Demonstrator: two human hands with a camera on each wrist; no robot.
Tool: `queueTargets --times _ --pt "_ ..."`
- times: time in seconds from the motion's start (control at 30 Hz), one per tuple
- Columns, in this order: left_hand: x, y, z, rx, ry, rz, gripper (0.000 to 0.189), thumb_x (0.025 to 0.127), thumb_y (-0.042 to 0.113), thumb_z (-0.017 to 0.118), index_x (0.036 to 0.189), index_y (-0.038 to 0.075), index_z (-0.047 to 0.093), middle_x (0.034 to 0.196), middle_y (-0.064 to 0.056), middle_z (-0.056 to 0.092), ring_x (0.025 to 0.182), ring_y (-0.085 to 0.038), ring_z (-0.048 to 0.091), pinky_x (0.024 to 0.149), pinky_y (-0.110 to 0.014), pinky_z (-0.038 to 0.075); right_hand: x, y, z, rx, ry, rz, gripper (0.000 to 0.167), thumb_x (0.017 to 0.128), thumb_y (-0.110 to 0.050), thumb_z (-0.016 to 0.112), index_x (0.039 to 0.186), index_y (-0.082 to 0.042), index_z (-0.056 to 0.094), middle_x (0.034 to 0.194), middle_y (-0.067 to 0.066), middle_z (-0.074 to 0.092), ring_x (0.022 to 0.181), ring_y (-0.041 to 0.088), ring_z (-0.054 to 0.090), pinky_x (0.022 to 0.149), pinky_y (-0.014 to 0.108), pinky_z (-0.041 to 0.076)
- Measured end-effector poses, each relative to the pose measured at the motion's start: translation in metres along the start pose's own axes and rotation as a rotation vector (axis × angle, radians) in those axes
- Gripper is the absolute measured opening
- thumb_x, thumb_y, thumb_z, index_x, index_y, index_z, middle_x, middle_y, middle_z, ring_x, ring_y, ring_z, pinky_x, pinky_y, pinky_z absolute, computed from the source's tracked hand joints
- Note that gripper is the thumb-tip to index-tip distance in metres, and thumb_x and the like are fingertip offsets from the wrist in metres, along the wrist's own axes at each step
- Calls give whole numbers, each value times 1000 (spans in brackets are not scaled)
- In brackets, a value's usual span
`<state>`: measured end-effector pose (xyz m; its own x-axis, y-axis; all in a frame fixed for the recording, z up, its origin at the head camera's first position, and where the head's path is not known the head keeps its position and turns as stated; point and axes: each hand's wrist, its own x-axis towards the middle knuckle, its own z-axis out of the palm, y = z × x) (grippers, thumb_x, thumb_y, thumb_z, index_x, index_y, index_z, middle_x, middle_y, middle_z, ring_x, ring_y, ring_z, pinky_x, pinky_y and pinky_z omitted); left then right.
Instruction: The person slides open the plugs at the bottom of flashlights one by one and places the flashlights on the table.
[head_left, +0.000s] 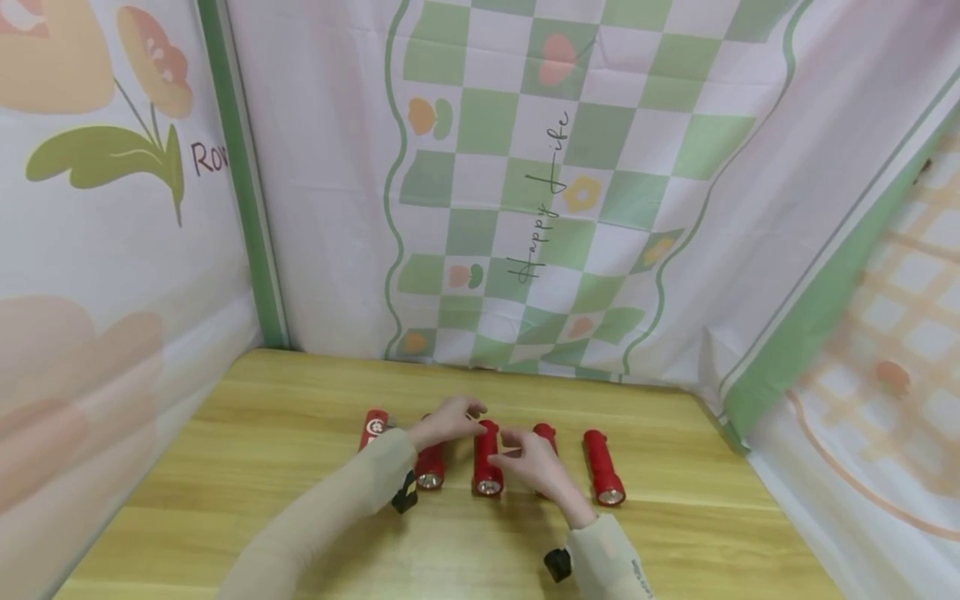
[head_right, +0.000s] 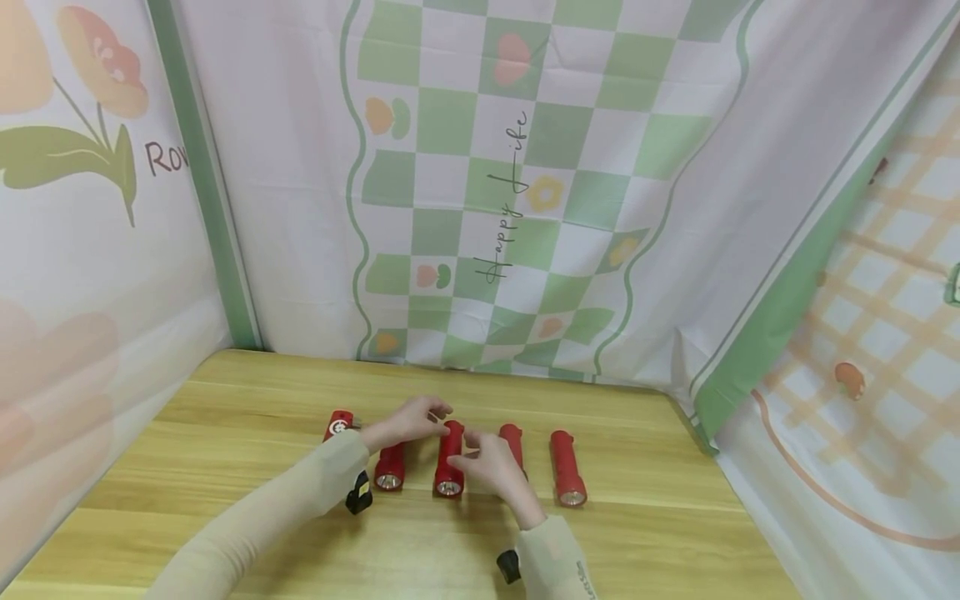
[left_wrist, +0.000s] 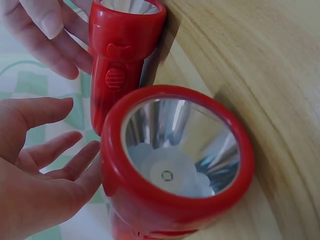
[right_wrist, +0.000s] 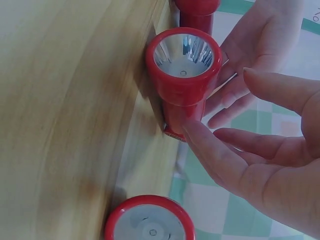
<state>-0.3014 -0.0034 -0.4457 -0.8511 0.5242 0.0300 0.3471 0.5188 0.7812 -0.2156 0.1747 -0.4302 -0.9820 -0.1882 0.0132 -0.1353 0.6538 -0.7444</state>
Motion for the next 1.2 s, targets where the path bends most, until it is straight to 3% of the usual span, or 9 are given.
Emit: queueTargets --times 0.2,0.67,1.2 --pt "-1 3 4 -3 6 2 43 86 6 70 124 -10 60 121 -25 66 112 -36 63 100 -46 53 -1 0 1 -5 4 4 51 86 -16 75 126 11 59 125 32 63 102 39 71 88 46 60" --pt "1 3 8 -3 -14 -62 46 87 9 70 127 -10 58 125 -26 64 116 -37 62 103 -47 52 2 0 6 -28 -4 31 44 88 -15 73 124 9 62 125 29 64 103 38 71 88 45 60" --pt "4 0 14 38 -4 -43 41 84 7 72 121 -9 62 116 -22 68 108 -34 64 98 -45 53 4 4 10 -42 -3 18 36 88 -15 73 117 5 66 118 22 70 102 35 71 85 43 60"
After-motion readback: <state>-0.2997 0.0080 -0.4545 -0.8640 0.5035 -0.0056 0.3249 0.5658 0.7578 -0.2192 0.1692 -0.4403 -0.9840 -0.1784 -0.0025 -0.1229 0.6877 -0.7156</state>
